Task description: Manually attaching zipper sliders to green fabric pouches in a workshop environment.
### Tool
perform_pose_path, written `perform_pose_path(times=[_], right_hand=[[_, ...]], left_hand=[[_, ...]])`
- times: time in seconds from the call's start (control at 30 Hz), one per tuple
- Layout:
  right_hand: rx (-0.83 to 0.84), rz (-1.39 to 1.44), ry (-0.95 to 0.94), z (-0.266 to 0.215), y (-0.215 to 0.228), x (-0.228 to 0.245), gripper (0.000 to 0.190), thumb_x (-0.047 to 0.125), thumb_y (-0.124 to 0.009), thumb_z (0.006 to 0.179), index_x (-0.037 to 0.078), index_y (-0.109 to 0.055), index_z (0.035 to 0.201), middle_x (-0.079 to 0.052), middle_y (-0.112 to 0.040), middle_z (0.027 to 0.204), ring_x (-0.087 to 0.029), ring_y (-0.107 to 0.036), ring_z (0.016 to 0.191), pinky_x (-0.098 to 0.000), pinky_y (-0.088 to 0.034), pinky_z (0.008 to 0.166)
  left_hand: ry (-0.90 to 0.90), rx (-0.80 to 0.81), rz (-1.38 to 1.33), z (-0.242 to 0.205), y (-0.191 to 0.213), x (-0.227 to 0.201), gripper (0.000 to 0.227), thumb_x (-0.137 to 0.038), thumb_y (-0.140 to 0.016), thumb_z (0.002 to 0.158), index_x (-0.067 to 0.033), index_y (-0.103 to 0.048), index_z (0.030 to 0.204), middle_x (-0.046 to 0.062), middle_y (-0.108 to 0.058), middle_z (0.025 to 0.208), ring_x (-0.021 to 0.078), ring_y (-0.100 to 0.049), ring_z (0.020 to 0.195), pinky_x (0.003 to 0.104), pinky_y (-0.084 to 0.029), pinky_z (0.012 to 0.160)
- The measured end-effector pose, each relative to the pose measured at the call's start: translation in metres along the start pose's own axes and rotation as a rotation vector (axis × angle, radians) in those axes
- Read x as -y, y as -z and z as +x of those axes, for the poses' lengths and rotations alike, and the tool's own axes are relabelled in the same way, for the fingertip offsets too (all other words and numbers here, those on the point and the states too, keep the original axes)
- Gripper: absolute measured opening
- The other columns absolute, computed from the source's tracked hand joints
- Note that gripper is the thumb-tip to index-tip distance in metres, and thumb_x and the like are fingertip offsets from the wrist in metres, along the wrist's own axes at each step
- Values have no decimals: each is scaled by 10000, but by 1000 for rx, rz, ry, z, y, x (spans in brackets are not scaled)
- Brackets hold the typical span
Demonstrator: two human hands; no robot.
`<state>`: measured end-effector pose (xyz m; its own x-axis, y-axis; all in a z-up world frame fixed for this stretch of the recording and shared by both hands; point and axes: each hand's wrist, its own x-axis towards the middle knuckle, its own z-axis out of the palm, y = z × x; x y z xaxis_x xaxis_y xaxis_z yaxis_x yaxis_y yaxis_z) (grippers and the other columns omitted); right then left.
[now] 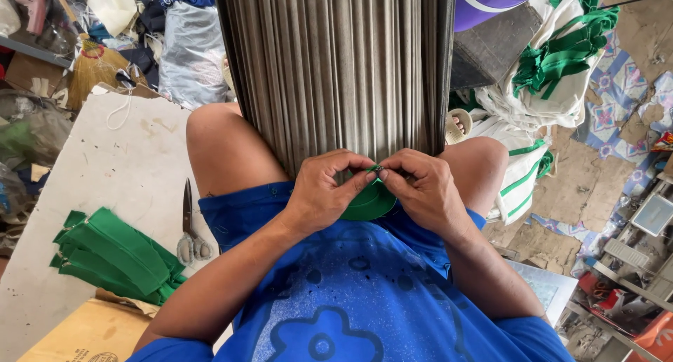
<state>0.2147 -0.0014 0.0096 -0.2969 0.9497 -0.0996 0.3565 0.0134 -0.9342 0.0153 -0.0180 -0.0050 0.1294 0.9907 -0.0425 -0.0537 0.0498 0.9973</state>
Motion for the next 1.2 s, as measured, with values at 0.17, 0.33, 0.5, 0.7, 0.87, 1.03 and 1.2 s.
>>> perform_pose_path(times=[0.17,0.33,0.5,0.7,0.87,1.03,1.2], right_hand=[[-62,-264,242,2,-8,-13,71,66,-711,940,38,-738,881,-97,-655,764,-295,-660,651,-347,-548,573],[-17,-445,452,4,-12,-36,108,109,-720,885,64,-688,791,-114,-625,717,-348,-653,664,-423,-541,583],[30,-433,590,20,-12,-40,273,149,-721,859,98,-543,658,-85,-508,618,-345,-594,593,-442,-476,513],[176,-487,795,32,-1,-14,301,4,-573,957,48,-440,690,-84,-464,665,-256,-431,570,-385,-386,544],[140,-597,812,31,4,-35,263,18,-553,956,58,-477,708,-74,-475,674,-235,-409,561,-367,-402,542],[143,-582,685,34,5,-44,284,41,-554,960,71,-429,706,-91,-473,687,-266,-446,597,-403,-424,578],[197,-616,694,39,3,-51,269,81,-548,980,79,-475,722,-84,-481,693,-261,-484,602,-403,-451,580]], left_hand=[[-151,118,224,7,9,-2,186,-126,-715,966,-87,-773,1138,131,-771,864,310,-753,846,405,-579,794],[-305,245,550,15,14,11,82,-80,-677,887,-50,-725,946,160,-728,782,391,-718,769,473,-584,694],[-428,427,748,34,21,21,41,-45,-615,783,-31,-645,757,153,-677,698,395,-689,690,488,-576,642],[-253,625,604,45,18,20,233,-101,-602,946,-55,-545,726,99,-586,739,282,-588,662,421,-452,606],[-227,591,640,46,7,38,108,-31,-577,886,-17,-613,785,117,-655,805,286,-605,710,403,-496,663],[-235,563,604,50,10,33,192,-126,-528,1034,-19,-620,904,129,-639,873,312,-611,811,444,-485,731],[-326,544,643,50,19,28,165,-110,-542,1008,-19,-623,898,142,-637,895,330,-620,892,446,-494,804]])
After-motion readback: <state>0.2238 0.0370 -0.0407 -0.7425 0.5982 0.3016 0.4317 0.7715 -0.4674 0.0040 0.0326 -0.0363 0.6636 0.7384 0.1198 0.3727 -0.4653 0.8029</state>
